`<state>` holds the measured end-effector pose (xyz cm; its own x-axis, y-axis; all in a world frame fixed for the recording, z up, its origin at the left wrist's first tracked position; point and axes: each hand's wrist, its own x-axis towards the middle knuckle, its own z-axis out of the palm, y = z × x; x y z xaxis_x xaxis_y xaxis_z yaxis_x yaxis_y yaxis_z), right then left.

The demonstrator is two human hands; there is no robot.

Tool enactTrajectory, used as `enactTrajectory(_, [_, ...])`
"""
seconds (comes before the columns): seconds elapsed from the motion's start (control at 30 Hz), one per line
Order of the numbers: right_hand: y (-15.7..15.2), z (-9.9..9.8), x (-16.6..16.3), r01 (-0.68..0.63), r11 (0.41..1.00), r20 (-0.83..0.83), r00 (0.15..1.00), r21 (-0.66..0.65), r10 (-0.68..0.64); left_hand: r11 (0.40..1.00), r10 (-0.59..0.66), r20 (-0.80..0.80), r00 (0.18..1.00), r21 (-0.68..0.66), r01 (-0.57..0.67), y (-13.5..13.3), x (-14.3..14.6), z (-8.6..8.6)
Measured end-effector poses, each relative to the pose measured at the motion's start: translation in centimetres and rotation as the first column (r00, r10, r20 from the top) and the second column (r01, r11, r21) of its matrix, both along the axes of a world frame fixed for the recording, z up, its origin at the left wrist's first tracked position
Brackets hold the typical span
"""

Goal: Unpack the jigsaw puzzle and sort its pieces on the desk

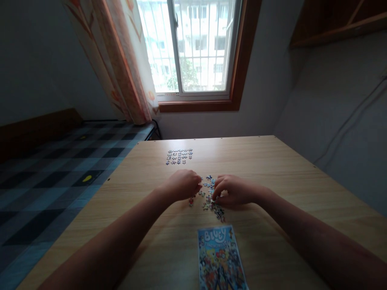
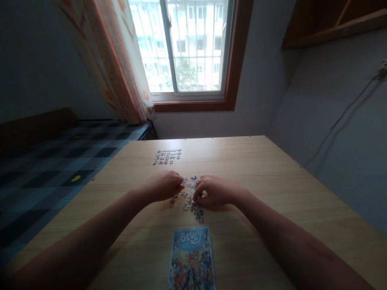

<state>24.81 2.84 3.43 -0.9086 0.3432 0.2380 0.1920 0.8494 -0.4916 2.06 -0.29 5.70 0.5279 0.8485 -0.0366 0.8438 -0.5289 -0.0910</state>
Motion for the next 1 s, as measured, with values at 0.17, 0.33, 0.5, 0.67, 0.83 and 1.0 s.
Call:
enactTrajectory(0.17, [0.6, -0.2, 0.0, 0.030, 0.999, -0.117, 0.993, 0.015, -0.028, 0.987, 0.017, 0.092, 0.996, 0.156, -0.031, 0.8, -0.9, -0.6])
enactTrajectory(0.33, [1.2, -0.9, -0.3, 0.176, 0.956, -0.224, 0.947, -0.234, -0.229, 0.939, 0.108, 0.294, 0.950, 0.283, -0.195, 2.3, -3.0, -2.5])
enactTrajectory(0.5, [1.5, -1.5, -0.7, 0.286, 0.734, -0.172, 0.861, -0.616, -0.479, 0.959, 0.097, 0.389, 0.916, 0.211, -0.191, 2.8, -3.4, -3.8])
enactTrajectory(0.67, [1.2, -0.1, -0.5, 0.390, 0.784, -0.213, 0.816, -0.483, -0.537, 0.961, 0.142, 0.352, 0.925, 0.174, -0.214, 2.3, -2.4, -4.4])
enactTrajectory(0.83, [1.1, 0.4, -0.9, 0.558, 0.830, -0.295, 0.794, 0.007, -0.532, 0.934, 0.296, 0.232, 0.927, 0.134, -0.332, 1.9, -1.9, -4.2])
enactTrajectory(1.0, [2.3, 0.0, -3.1, 0.548, 0.812, -0.165, 0.836, 0.202, -0.524, 0.916, 0.356, 0.219, 0.909, 0.113, -0.386, 1.4, -1.8, -3.7])
